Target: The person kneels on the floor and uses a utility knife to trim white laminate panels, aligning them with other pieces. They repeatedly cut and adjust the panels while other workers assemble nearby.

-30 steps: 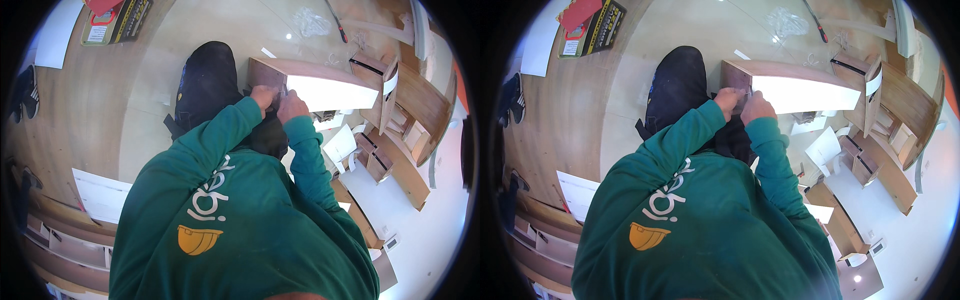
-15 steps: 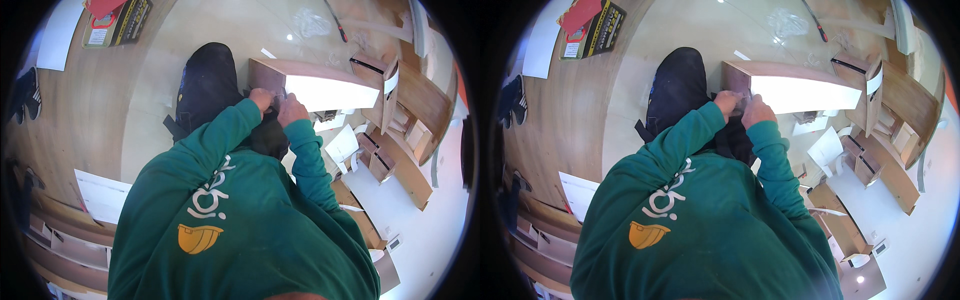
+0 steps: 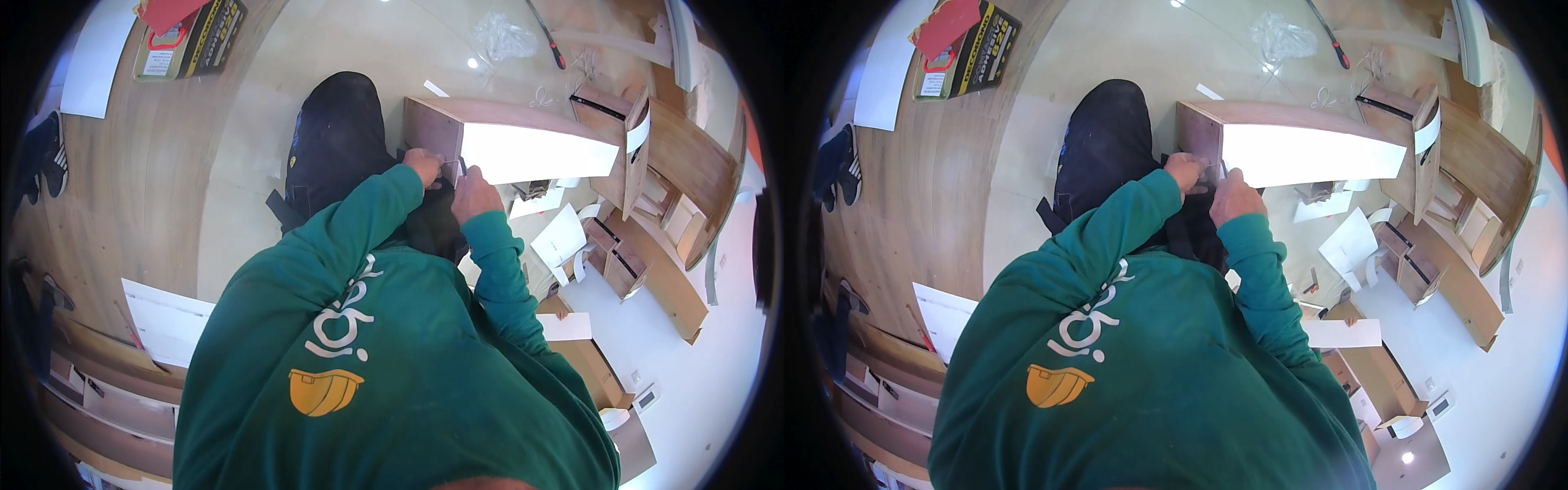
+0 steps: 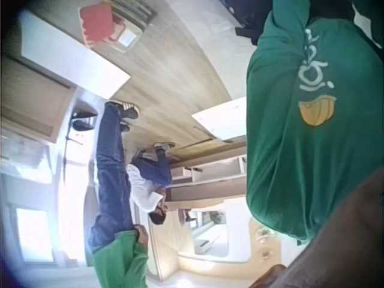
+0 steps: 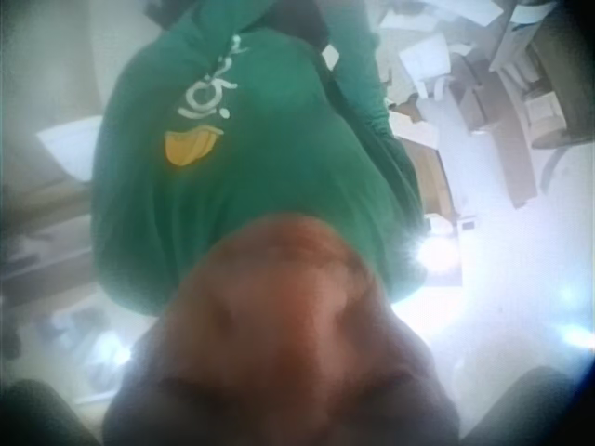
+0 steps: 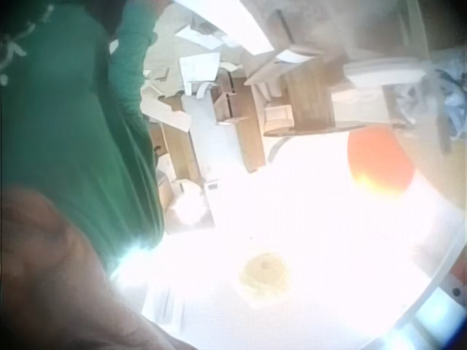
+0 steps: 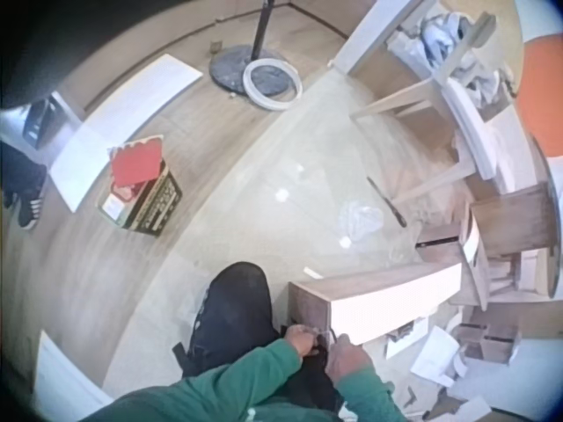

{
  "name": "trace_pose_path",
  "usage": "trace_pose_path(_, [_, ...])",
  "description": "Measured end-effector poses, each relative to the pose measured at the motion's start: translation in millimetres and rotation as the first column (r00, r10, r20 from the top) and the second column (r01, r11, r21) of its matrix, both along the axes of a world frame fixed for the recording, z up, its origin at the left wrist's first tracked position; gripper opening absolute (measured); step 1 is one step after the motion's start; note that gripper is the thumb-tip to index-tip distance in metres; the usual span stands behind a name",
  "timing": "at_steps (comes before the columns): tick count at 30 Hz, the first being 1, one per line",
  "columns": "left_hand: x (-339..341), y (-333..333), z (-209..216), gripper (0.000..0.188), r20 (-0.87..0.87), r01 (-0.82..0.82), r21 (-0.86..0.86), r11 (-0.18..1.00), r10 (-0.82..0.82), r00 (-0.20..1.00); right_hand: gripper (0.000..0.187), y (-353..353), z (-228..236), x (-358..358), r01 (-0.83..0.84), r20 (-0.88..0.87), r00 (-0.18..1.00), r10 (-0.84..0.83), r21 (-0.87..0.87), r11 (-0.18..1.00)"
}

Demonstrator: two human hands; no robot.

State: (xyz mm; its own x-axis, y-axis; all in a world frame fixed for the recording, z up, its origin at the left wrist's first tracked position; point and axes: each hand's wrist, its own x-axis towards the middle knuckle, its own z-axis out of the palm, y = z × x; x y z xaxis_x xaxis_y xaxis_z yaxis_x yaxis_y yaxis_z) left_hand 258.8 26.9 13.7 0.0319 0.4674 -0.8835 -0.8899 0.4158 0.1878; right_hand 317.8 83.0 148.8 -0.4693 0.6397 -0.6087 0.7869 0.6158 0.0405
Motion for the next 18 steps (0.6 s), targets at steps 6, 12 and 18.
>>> trace_pose_path(6, [1.2,-4.0,10.5,0.027,0.008,0.062,-0.042,0.997,-0.061,0.998,0.018,0.1,-10.3,2.6,0.017,-0.040,0.999,-0.017,-0.002,1.000])
trace_pose_path(12, [2.4,-8.9,12.7,0.026,-0.146,0.150,-0.042,0.988,-0.154,0.977,0.017,-12.9,11.7,11.8,0.012,0.043,0.999,-0.012,0.002,1.000])
trace_pose_path(18, [7.3,-14.9,8.1,0.028,-0.186,0.301,-0.064,0.951,-0.308,0.933,0.017,-11.6,-2.3,16.1,0.036,-0.039,0.999,-0.037,-0.021,0.999])
